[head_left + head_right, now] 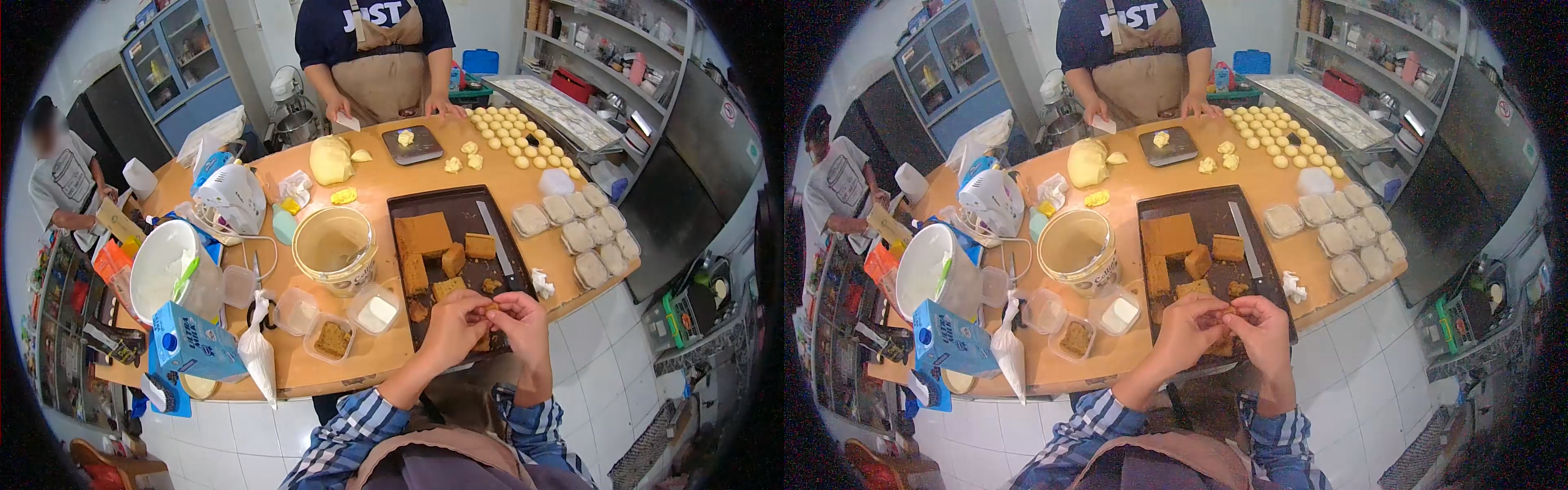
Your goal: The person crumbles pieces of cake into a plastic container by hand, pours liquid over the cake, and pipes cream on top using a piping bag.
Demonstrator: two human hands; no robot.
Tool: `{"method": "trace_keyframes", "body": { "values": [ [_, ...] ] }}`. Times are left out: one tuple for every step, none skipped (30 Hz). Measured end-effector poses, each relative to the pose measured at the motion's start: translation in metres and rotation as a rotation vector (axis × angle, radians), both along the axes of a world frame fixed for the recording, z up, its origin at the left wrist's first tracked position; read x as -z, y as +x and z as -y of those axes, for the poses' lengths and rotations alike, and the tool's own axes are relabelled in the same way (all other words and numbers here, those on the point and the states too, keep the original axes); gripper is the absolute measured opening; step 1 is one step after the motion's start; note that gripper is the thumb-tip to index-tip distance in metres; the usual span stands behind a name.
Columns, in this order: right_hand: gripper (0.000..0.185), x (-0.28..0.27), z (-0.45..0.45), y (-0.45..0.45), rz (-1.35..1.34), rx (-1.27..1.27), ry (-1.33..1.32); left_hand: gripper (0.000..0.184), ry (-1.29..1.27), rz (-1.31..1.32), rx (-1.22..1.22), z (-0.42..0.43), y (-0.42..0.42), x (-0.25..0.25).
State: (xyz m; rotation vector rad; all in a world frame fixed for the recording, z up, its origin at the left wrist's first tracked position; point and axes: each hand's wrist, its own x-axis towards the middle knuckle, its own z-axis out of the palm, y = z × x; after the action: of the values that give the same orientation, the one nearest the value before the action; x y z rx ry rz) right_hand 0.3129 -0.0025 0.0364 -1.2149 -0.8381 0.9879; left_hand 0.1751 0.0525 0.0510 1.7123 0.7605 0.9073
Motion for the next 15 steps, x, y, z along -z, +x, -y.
{"method": "trace_keyframes", "body": {
  "values": [
    [0.02,0.0013,-0.0001,0.0004,0.006,0.0,0.003,0.026,0.009,0.004,-0.006,0.0006,0.0011,0.0021],
    [0.021,0.0037,-0.0003,0.0012,0.013,-0.001,0.007,0.026,0.018,0.007,-0.012,0.001,0.0017,0.0033],
    [0.022,0.0052,-0.0003,0.0018,0.019,-0.001,0.011,0.027,0.037,-0.005,-0.018,0.0016,0.0014,0.0017],
    [0.021,0.0055,-0.0003,0.0022,0.02,-0.001,0.008,0.027,0.056,-0.018,-0.024,0.0025,0.0009,-0.0015],
    [0.02,0.0056,-0.0003,0.0025,0.02,-0.002,0.006,0.028,0.075,-0.03,-0.03,0.0033,0.0006,-0.0034],
    [0.02,0.0057,-0.0002,0.0026,0.021,-0.003,0.003,0.028,0.086,-0.028,-0.034,0.0039,0.0005,-0.0037],
    [0.019,0.0052,0.0001,0.0025,0.021,-0.005,0.004,0.027,0.098,-0.027,-0.039,0.0043,0.0005,-0.0038],
    [0.019,0.0042,0.0005,0.0024,0.02,-0.007,0.006,0.027,0.11,-0.025,-0.043,0.0045,0.0004,-0.0038],
    [0.018,0.0035,0.0006,0.0024,0.02,-0.01,0.007,0.027,0.101,-0.015,-0.049,0.0046,0.0007,-0.0024],
    [0.018,0.0042,0.0006,0.0025,0.012,-0.007,0.014,0.027,0.091,-0.004,-0.056,0.0048,0.0013,0.0001],
    [0.018,0.0053,0.0006,0.0028,0.004,-0.004,0.021,0.026,0.081,0.006,-0.062,0.005,0.0018,0.0015],
    [0.017,0.0058,-0.0001,0.0029,-0.004,-0.002,0.03,0.026,0.084,-0.002,-0.059,0.0048,0.0019,0.0012],
    [0.017,0.0048,-0.0012,0.0025,-0.008,0.012,0.016,0.025,0.087,-0.009,-0.057,0.0044,0.0019,0.0006],
    [0.017,0.0033,-0.002,0.0018,-0.012,0.026,0.001,0.025,0.09,-0.017,-0.053,0.004,0.0023,0.0001],
    [0.017,0.0022,-0.0026,0.0017,-0.017,0.041,-0.014,0.024,0.087,-0.016,-0.058,0.003,0.0035,0.0001]
  ]
}}
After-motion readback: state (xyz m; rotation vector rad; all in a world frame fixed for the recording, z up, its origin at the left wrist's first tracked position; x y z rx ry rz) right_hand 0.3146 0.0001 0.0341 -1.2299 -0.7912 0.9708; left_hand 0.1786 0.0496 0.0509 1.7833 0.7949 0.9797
